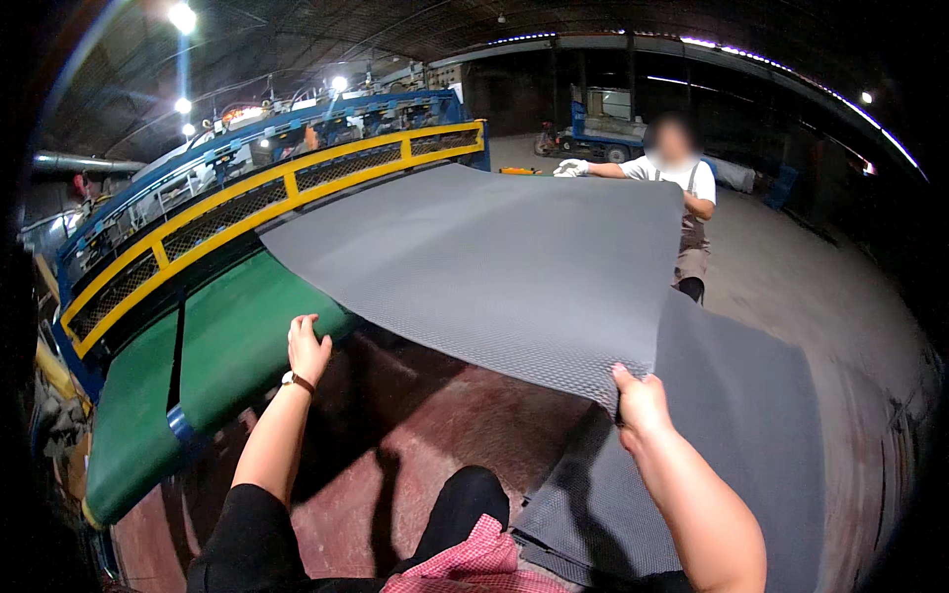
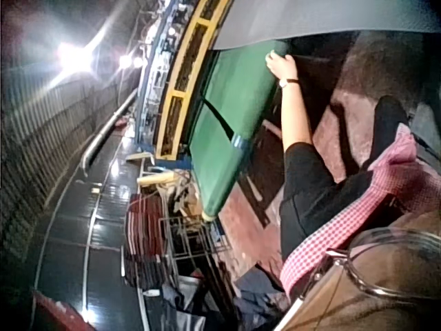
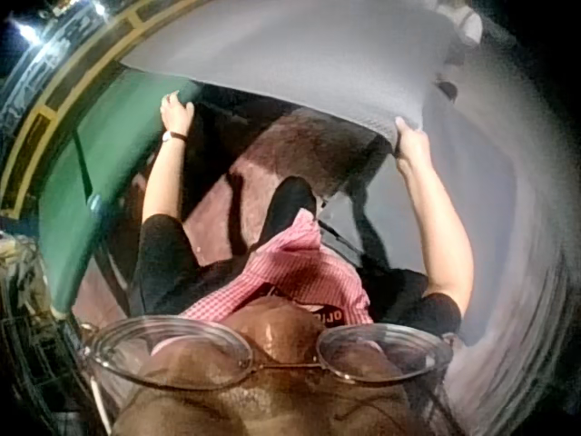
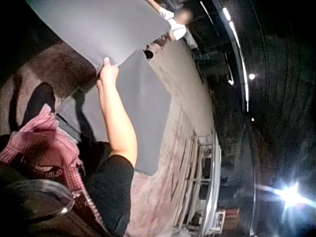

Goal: The person works with a partner to pull large gray textured foam sheets from a machine conveyor and stack them neatly on top of one another on the floor.

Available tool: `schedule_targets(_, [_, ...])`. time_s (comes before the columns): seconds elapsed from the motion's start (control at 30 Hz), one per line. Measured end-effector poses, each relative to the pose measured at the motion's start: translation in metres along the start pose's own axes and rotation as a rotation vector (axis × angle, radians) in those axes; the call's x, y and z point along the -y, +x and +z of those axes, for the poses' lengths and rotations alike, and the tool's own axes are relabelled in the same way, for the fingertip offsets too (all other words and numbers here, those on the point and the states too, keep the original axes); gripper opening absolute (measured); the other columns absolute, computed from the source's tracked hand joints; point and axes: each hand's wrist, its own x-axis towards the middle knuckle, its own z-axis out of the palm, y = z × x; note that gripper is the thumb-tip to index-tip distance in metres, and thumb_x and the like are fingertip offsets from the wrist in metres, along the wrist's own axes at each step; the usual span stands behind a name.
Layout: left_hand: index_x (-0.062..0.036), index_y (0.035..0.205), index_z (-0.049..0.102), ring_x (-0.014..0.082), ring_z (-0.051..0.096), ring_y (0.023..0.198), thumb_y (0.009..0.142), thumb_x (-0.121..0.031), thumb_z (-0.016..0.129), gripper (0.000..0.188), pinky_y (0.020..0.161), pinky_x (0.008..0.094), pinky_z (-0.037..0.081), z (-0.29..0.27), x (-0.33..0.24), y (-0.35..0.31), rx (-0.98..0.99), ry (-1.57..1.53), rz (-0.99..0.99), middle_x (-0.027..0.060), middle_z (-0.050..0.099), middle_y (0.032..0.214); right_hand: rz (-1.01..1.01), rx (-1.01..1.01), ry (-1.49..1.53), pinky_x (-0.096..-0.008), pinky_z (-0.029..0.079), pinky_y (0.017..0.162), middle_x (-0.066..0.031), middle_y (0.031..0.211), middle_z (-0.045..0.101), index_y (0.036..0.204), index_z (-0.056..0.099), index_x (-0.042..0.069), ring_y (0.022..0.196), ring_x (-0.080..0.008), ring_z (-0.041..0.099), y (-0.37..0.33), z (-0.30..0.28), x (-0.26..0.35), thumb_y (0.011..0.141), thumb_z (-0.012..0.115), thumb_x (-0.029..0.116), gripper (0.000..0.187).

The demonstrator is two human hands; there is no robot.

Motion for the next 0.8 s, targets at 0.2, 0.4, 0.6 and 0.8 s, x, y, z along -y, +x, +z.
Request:
schedule_targets(0.2, [0.0020,0.090,0.053,0.0215,0.060,0.065,0.071,-0.013,0.053,0.024,0.063,0.0323,0.048,0.022,-0.010,0.041,0.200,-0.440,-0.371,0.0137,0.061,0.077,-0.030,-0.072,-0.019,-0.0295,0.038,0.057,-0.0025,0.085,0.054,0.095,0.044,0.009,0.072,-0.0135,0.050,-0.024,-0.039,0.021,0.081,0.053,0.020,0.020])
schedule_targets(0.4, [-0.0002,0.095,0.050,0.0173,0.057,0.064,0.084,-0.029,0.046,0.031,0.056,0.0320,0.049,0.027,-0.036,0.046,0.489,-0.852,-0.625,0.0071,0.055,0.078,-0.067,-0.192,-0.041,-0.0248,0.035,0.052,0.0027,0.077,0.053,0.087,0.045,0.014,0.064,-0.0088,0.048,-0.049,-0.065,0.045,0.078,0.056,0.023,0.017])
schedule_targets(0.6, [-0.0002,0.102,0.042,0.0256,0.057,0.079,0.085,-0.037,0.043,0.041,0.064,0.0378,0.049,0.032,-0.042,0.063,0.481,-1.088,-0.792,0.0172,0.053,0.101,-0.149,-0.269,0.087,-0.0266,0.043,0.053,-0.0035,0.076,0.057,0.084,0.052,0.005,0.063,-0.0126,0.055,-0.064,-0.079,0.065,0.077,0.055,0.016,0.013])
schedule_targets(0.8, [-0.0018,0.102,0.043,0.0306,0.054,0.088,0.084,-0.039,0.044,0.041,0.075,0.0433,0.044,0.035,-0.040,0.080,0.397,-1.394,-0.916,0.0184,0.051,0.104,-0.215,-0.245,0.213,-0.0264,0.046,0.061,-0.0049,0.077,0.057,0.083,0.054,0.004,0.068,-0.0144,0.056,-0.068,-0.102,0.084,0.075,0.053,0.014,0.013])
